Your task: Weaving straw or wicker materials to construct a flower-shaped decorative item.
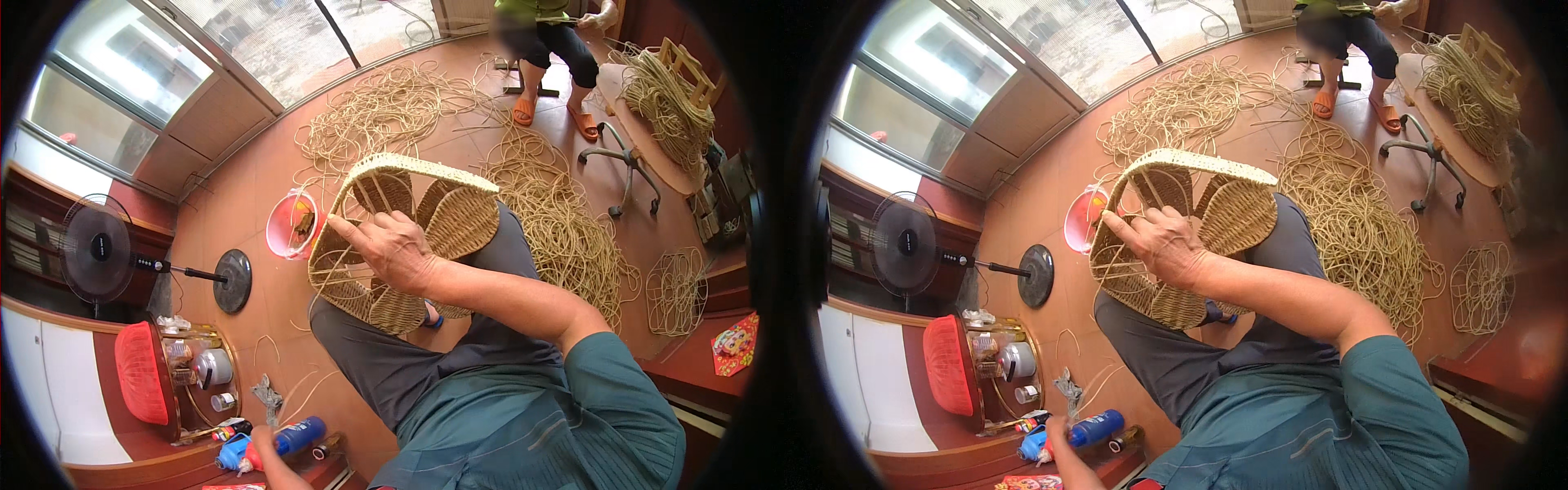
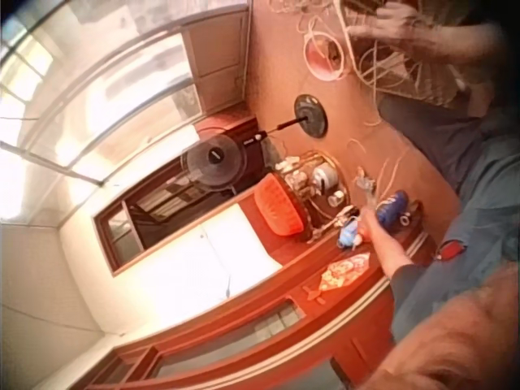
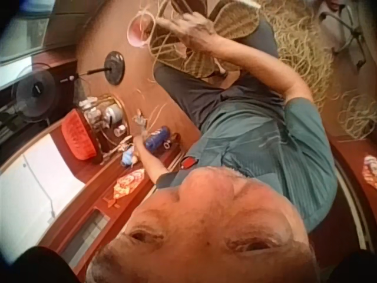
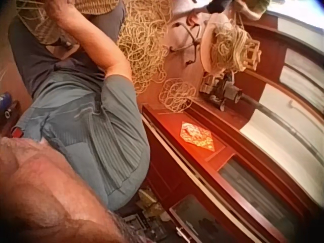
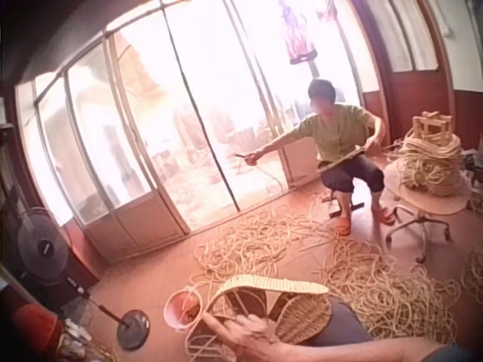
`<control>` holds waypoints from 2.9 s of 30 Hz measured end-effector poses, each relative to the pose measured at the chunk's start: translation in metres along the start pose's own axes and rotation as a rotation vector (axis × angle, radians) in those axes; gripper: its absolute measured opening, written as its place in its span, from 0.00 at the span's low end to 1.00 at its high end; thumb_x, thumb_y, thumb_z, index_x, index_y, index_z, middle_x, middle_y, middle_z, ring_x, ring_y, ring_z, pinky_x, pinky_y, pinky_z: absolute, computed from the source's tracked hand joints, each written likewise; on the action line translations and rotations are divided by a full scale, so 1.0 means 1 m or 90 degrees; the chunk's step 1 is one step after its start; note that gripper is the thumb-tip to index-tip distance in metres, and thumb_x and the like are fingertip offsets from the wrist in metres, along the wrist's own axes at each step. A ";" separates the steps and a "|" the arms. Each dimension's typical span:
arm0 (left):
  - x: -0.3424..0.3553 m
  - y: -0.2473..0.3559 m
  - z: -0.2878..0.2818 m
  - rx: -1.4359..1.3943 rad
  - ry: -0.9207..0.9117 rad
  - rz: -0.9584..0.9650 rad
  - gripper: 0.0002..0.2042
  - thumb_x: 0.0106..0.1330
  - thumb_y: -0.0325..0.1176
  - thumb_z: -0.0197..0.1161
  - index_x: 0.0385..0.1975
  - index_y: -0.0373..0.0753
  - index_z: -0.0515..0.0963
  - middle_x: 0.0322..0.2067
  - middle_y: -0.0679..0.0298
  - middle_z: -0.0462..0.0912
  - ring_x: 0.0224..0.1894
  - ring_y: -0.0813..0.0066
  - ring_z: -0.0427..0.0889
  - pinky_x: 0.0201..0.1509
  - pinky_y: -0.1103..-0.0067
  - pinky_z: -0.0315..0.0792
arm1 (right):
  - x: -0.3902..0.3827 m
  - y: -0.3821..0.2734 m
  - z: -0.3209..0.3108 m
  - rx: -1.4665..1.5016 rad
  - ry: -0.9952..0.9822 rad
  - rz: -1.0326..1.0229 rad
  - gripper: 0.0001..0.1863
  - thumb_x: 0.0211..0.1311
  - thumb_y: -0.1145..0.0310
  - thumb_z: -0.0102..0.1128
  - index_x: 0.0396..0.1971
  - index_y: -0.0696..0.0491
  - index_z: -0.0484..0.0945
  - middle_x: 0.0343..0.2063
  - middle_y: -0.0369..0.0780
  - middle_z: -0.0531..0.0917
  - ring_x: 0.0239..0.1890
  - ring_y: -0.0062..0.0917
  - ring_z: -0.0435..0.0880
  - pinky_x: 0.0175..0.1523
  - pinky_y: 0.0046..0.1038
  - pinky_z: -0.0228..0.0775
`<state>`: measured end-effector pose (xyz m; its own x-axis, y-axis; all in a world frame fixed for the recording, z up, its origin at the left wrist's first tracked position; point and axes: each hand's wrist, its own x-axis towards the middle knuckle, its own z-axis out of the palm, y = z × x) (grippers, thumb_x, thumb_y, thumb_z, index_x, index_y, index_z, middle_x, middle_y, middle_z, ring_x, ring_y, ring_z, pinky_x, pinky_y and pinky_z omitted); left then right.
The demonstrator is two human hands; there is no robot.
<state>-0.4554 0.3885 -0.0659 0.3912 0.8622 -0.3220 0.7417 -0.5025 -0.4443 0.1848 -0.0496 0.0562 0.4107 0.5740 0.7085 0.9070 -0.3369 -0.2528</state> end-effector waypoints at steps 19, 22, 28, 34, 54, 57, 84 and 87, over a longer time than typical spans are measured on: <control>-0.155 0.469 -0.367 -0.776 0.400 0.510 0.07 0.76 0.25 0.67 0.49 0.35 0.86 0.40 0.53 0.89 0.38 0.57 0.89 0.45 0.65 0.82 | -0.003 -0.003 -0.003 0.147 -0.037 0.143 0.42 0.70 0.74 0.67 0.82 0.43 0.63 0.40 0.46 0.85 0.34 0.44 0.90 0.38 0.39 0.85; -0.150 0.499 -0.378 -0.787 0.466 0.532 0.10 0.75 0.25 0.66 0.53 0.36 0.84 0.44 0.53 0.87 0.42 0.55 0.89 0.48 0.65 0.81 | -0.007 0.003 -0.010 0.360 -0.031 0.284 0.38 0.72 0.72 0.68 0.80 0.42 0.66 0.39 0.46 0.86 0.30 0.39 0.88 0.37 0.35 0.83; -0.152 0.538 -0.393 -0.670 0.627 0.567 0.12 0.71 0.32 0.70 0.51 0.38 0.82 0.46 0.53 0.84 0.54 0.50 0.83 0.66 0.59 0.72 | -0.002 0.027 -0.062 0.924 -0.147 0.525 0.32 0.74 0.72 0.69 0.74 0.59 0.70 0.37 0.30 0.83 0.36 0.11 0.80 0.42 0.16 0.73; -0.171 0.545 -0.372 -0.619 0.569 0.779 0.08 0.68 0.30 0.71 0.44 0.40 0.82 0.37 0.58 0.83 0.45 0.56 0.83 0.56 0.62 0.75 | -0.050 0.174 -0.160 0.756 0.011 0.648 0.33 0.72 0.72 0.67 0.76 0.54 0.73 0.31 0.26 0.79 0.20 0.06 0.62 0.22 0.13 0.50; -0.037 0.318 -0.259 -0.365 0.637 0.455 0.06 0.78 0.34 0.67 0.42 0.39 0.81 0.35 0.58 0.83 0.41 0.55 0.81 0.50 0.62 0.76 | -0.573 0.406 -0.521 0.060 0.543 1.297 0.16 0.76 0.56 0.58 0.54 0.50 0.80 0.34 0.35 0.77 0.19 0.26 0.68 0.23 0.32 0.62; -0.013 0.297 -0.225 -0.419 0.612 0.405 0.07 0.79 0.34 0.65 0.42 0.37 0.80 0.36 0.57 0.83 0.42 0.52 0.81 0.48 0.60 0.76 | -0.550 0.385 -0.537 0.026 0.536 1.235 0.12 0.78 0.59 0.57 0.47 0.51 0.82 0.30 0.35 0.77 0.23 0.30 0.73 0.28 0.41 0.66; 0.112 0.042 -0.162 -0.267 0.372 0.263 0.22 0.80 0.43 0.56 0.61 0.32 0.85 0.57 0.42 0.88 0.59 0.42 0.85 0.67 0.57 0.77 | 0.006 0.003 0.009 0.204 -0.172 0.177 0.17 0.61 0.66 0.71 0.50 0.51 0.83 0.42 0.48 0.90 0.50 0.50 0.91 0.55 0.51 0.83; 0.116 0.058 -0.173 -0.283 0.300 0.183 0.31 0.86 0.56 0.50 0.60 0.32 0.87 0.56 0.36 0.88 0.58 0.34 0.86 0.65 0.53 0.78 | 0.010 -0.006 -0.009 0.143 -0.156 0.203 0.19 0.65 0.68 0.66 0.54 0.56 0.81 0.40 0.50 0.90 0.47 0.49 0.92 0.49 0.49 0.85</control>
<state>-0.2726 0.4707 0.0154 0.7247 0.6859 0.0656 0.6863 -0.7271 0.0201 0.1831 -0.0487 0.0712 0.6586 0.6363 0.4017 0.7180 -0.3714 -0.5886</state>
